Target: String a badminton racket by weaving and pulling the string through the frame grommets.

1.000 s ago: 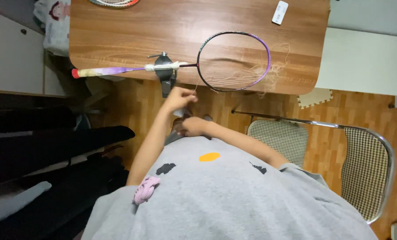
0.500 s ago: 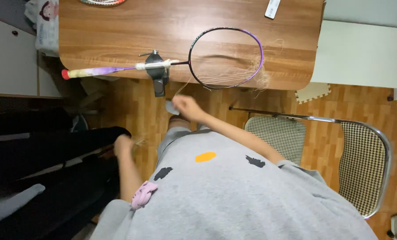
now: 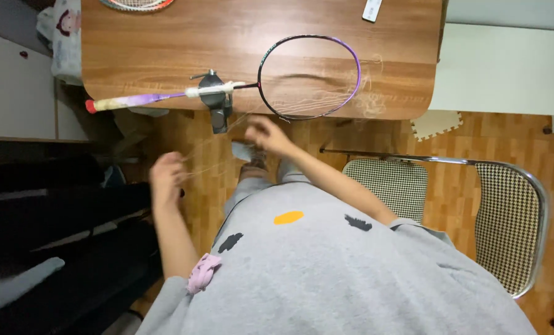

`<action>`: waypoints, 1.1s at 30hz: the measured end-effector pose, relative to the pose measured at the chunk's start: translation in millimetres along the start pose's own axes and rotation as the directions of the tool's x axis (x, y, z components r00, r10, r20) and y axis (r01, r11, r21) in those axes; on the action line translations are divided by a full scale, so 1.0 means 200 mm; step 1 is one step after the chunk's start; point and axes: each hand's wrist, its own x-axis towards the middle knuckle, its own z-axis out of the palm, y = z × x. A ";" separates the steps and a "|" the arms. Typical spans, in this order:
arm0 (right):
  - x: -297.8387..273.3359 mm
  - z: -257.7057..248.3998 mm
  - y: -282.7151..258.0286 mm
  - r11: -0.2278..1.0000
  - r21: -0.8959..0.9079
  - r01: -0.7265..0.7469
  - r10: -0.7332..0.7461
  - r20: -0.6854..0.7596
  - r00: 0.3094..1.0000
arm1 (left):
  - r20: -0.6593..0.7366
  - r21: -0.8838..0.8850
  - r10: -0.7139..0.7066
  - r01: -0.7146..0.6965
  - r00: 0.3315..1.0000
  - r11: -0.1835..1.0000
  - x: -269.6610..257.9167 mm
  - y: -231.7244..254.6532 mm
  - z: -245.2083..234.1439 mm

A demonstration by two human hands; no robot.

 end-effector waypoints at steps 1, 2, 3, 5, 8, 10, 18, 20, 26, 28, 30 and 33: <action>0.02 -0.03 -0.06 1.000 0.001 -0.001 0.001 0.005 1.000 | -0.005 -0.002 -0.001 0.001 1.000 1.000 0.06 -0.14 -0.21; 0.04 -0.06 -0.13 0.848 0.478 -0.226 0.284 -0.052 0.957 | -0.150 -0.159 0.096 -0.119 0.984 0.980 0.11 -0.27 -0.41; 0.06 -0.09 -0.19 0.445 0.837 -0.320 0.541 0.034 0.840 | -0.305 -0.291 0.163 -0.255 0.938 0.922 0.17 -0.41 -0.62; 0.05 -0.01 -0.04 0.321 0.907 -0.271 0.499 0.081 0.863 | -0.405 0.325 0.397 -0.277 0.824 0.904 0.20 -0.53 -0.58; 0.01 0.10 0.21 0.287 0.935 -0.209 0.300 0.120 0.946 | -0.199 0.859 0.614 -0.165 0.764 0.484 0.21 -0.63 -0.28; -0.01 0.13 0.29 0.379 0.909 -0.173 0.139 0.129 0.982 | -0.071 0.892 0.579 -0.208 0.812 0.401 0.20 -0.59 0.01; -0.31 0.28 0.36 0.937 -0.283 0.203 0.101 0.779 0.619 | 0.482 0.447 -0.014 -0.233 0.876 0.864 0.28 -0.38 0.91; -0.20 0.15 0.20 0.883 -0.436 0.173 0.147 0.608 0.781 | 0.464 0.402 -0.073 -0.136 0.883 0.906 0.36 -0.40 0.84; 0.05 -0.06 -0.22 0.857 0.426 -0.290 0.367 -0.109 0.924 | 0.021 -0.119 -0.278 0.278 0.960 0.953 0.50 -0.88 0.02; 0.10 -0.05 -0.20 0.498 0.780 -0.380 0.595 0.013 0.804 | -0.153 -0.206 -0.309 0.276 0.939 0.939 0.43 -1.01 -0.27; 0.11 0.00 -0.08 0.513 0.843 -0.164 0.316 -0.007 0.949 | -0.069 -0.297 -0.322 0.289 0.944 0.910 0.30 -1.03 -0.39; 0.00 0.18 0.08 0.970 -0.173 0.168 -0.134 0.192 0.972 | -0.370 0.199 0.627 -0.601 0.685 0.774 0.16 -1.06 -0.40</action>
